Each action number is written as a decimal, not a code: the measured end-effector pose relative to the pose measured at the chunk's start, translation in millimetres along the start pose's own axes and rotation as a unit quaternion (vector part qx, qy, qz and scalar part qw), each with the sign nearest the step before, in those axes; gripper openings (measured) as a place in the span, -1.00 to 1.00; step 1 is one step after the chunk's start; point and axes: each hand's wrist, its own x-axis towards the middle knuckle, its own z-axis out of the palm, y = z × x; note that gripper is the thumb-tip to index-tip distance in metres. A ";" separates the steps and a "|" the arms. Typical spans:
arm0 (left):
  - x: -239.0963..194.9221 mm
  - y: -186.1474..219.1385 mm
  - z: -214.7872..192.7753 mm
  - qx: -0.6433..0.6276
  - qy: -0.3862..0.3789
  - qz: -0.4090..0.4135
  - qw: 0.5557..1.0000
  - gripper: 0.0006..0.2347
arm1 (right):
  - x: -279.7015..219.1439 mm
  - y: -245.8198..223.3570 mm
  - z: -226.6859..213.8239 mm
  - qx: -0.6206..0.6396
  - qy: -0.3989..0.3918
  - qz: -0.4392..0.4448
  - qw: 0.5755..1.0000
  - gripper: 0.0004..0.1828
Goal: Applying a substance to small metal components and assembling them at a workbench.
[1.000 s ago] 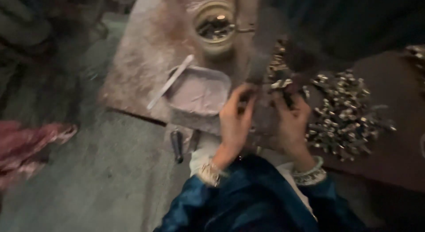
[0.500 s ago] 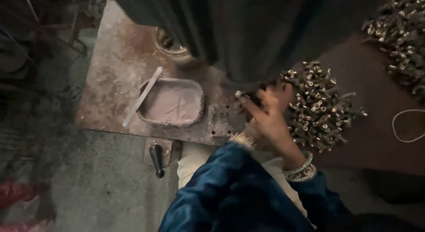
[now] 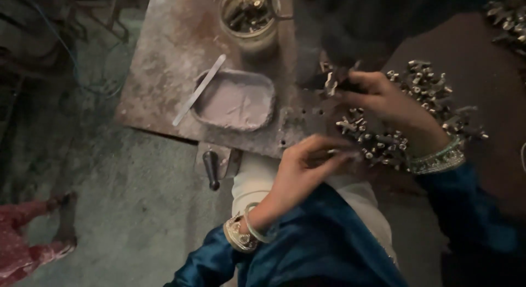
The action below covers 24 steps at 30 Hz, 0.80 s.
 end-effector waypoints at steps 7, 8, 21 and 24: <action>20.1 -78.5 -38.8 0.511 0.045 0.342 0.787 -0.59 | -8.9 2.0 8.6 -0.068 0.034 -0.030 0.997 -0.63; 19.4 -74.3 -39.1 0.518 0.046 0.319 0.793 -0.58 | -7.3 13.4 7.9 -0.075 0.044 -0.041 0.995 -0.63; 79.0 -157.3 20.9 0.712 0.075 0.287 0.637 -0.87 | -10.2 8.9 20.4 0.053 0.043 -0.064 0.996 -0.71; 62.8 -160.1 26.6 0.728 0.029 0.270 0.629 -0.86 | -14.9 -2.6 33.4 0.005 0.128 0.000 0.992 -0.74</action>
